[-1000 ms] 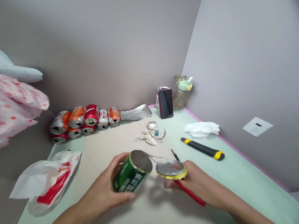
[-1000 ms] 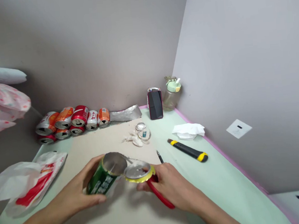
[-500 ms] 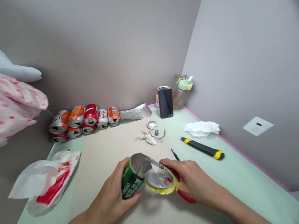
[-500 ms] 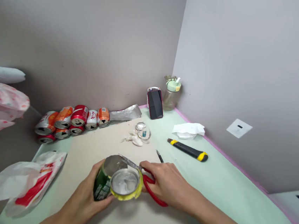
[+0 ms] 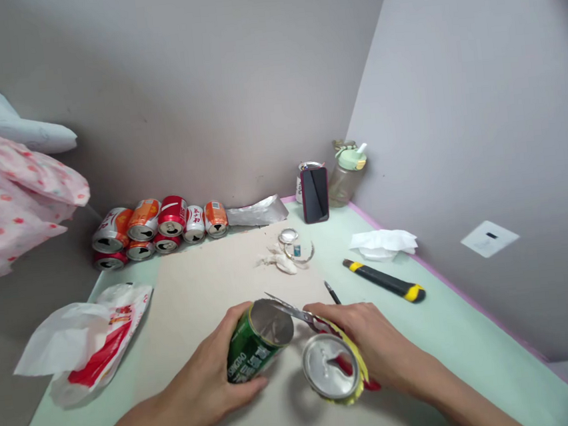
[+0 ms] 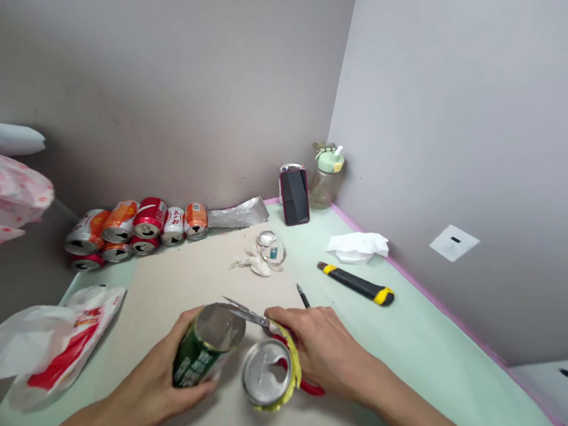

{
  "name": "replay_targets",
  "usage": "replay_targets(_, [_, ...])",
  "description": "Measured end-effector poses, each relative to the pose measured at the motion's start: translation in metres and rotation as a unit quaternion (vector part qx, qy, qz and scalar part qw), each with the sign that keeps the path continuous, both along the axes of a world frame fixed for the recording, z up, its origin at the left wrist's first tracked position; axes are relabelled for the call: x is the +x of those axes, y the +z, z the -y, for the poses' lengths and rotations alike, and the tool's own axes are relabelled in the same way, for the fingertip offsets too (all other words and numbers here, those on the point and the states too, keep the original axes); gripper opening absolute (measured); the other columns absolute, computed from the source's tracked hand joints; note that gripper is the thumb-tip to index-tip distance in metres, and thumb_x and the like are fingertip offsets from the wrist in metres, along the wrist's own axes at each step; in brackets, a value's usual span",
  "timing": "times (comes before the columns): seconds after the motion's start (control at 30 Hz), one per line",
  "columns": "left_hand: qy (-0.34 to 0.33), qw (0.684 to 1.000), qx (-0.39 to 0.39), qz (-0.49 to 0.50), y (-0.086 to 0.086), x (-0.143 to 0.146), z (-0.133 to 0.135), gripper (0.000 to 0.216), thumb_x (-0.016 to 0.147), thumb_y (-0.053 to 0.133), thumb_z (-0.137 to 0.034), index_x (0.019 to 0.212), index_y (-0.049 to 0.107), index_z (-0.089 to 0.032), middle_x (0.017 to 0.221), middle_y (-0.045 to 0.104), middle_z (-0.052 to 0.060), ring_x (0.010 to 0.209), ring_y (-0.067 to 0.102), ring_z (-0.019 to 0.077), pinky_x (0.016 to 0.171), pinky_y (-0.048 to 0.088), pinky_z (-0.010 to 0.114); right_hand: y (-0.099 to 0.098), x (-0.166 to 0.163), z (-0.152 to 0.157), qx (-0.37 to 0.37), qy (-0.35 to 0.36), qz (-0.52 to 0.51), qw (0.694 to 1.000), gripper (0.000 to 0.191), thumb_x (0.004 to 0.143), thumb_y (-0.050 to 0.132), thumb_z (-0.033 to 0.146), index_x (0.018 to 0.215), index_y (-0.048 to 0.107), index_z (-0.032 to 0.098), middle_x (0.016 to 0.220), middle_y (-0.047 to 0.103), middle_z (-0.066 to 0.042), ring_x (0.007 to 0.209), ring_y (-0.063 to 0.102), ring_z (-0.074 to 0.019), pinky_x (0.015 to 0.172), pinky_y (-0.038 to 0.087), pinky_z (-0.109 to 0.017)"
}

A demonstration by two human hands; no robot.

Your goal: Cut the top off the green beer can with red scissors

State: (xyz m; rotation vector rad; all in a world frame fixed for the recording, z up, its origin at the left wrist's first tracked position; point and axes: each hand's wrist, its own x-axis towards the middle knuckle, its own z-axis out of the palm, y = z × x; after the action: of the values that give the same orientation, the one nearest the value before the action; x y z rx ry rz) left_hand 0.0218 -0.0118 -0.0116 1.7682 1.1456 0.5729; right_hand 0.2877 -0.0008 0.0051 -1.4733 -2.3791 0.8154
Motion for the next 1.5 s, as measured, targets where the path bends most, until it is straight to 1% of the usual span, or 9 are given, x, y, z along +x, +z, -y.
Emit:
replay_targets(0.13, [-0.019,0.997,-0.059,0.035,0.008,-0.009,-0.002,0.083,0.072,0.077,-0.019,0.145,0.039,-0.029,0.137,0.06,0.007,0.124,0.058,0.0306,0.103,0.049,0.039,0.007,0.003,0.001,-0.028,0.008,-0.048,0.998,0.009,0.083,0.052,0.016,0.078,0.054,0.023,0.063,0.052,0.005,0.056,0.041,-0.0117,0.058,0.03,-0.023])
replay_targets(0.27, [-0.048,0.991,-0.111,0.055,0.014,-0.021,-0.009,0.09,0.069,0.081,-0.024,0.147,0.039,-0.032,0.143,0.056,0.005,0.13,0.054,0.032,0.107,0.046,0.041,0.006,0.005,0.003,-0.099,0.007,-0.093,0.991,0.015,0.085,0.045,0.013,0.073,0.047,0.021,0.064,0.047,0.006,0.059,0.036,-0.0104,0.056,0.029,-0.021])
replay_targets(0.33, [-0.031,0.992,-0.107,0.061,0.017,-0.022,-0.011,0.087,0.071,0.081,-0.031,0.147,0.039,-0.03,0.147,0.053,0.007,0.135,0.05,0.0341,0.111,0.043,0.044,0.002,0.005,0.002,-0.117,-0.004,-0.108,0.987,0.015,0.087,0.044,0.014,0.074,0.049,0.021,0.066,0.049,0.006,0.061,0.037,-0.0104,0.056,0.031,-0.02])
replay_targets(0.47, [0.023,0.998,-0.052,0.035,0.015,-0.01,-0.007,0.088,0.072,0.082,-0.03,0.147,0.035,-0.03,0.151,0.048,0.01,0.141,0.042,0.034,0.116,0.035,0.048,-0.004,0.004,0.0,-0.099,-0.025,-0.098,0.99,0.013,0.089,0.047,0.017,0.078,0.052,0.021,0.065,0.052,0.006,0.059,0.04,-0.0108,0.056,0.032,-0.02])
replay_targets(0.57, [0.045,0.999,-0.019,0.002,0.009,-0.001,-0.001,0.084,0.073,0.08,-0.028,0.144,0.035,-0.03,0.147,0.053,0.009,0.135,0.049,0.0326,0.114,0.039,0.047,-0.005,0.002,-0.001,-0.064,-0.021,-0.075,0.995,0.011,0.088,0.049,0.016,0.081,0.056,0.023,0.063,0.055,0.006,0.058,0.044,-0.0115,0.057,0.032,-0.021])
replay_targets(0.77, [0.078,0.99,0.096,-0.064,0.002,0.001,-0.001,0.065,0.084,0.067,-0.023,0.139,0.032,-0.029,0.138,0.056,0.01,0.125,0.057,0.0302,0.107,0.044,0.047,0.001,0.0,0.0,-0.017,-0.019,-0.052,0.998,0.025,0.088,0.048,0.018,0.104,0.064,0.03,0.088,0.069,0.003,0.071,0.058,-0.0159,0.066,0.038,-0.024])
replay_targets(1.1, [0.048,0.963,0.244,-0.106,-0.012,-0.005,0.004,0.073,0.079,0.058,-0.007,0.142,0.03,-0.029,0.132,0.054,0.01,0.118,0.058,0.0298,0.098,0.049,0.04,-0.005,-0.003,0.003,0.014,-0.007,-0.023,1.0,0.013,0.084,0.049,0.014,0.089,0.054,0.026,0.08,0.066,0.002,0.066,0.056,-0.016,0.063,0.035,-0.024])
replay_targets(1.27, [0.069,0.965,0.23,-0.101,-0.009,-0.001,0.004,0.07,0.078,0.06,-0.008,0.139,0.033,-0.03,0.128,0.057,0.007,0.114,0.061,0.0273,0.096,0.05,0.037,-0.01,-0.003,0.003,0.018,-0.018,-0.022,0.999,0.014,0.085,0.048,0.015,0.076,0.044,0.024,0.064,0.053,0.006,0.055,0.044,-0.0133,0.057,0.029,-0.023])
replay_targets(1.5, [0.071,0.988,0.12,-0.062,0.003,0.0,0.002,0.064,0.083,0.068,-0.024,0.136,0.034,-0.028,0.132,0.058,0.009,0.119,0.06,0.0291,0.102,0.048,0.043,-0.004,0.0,0.003,-0.011,-0.031,-0.049,0.998,0.021,0.083,0.047,0.011,0.084,0.062,0.026,0.064,0.056,0.005,0.055,0.044,-0.0126,0.058,0.032,-0.022])
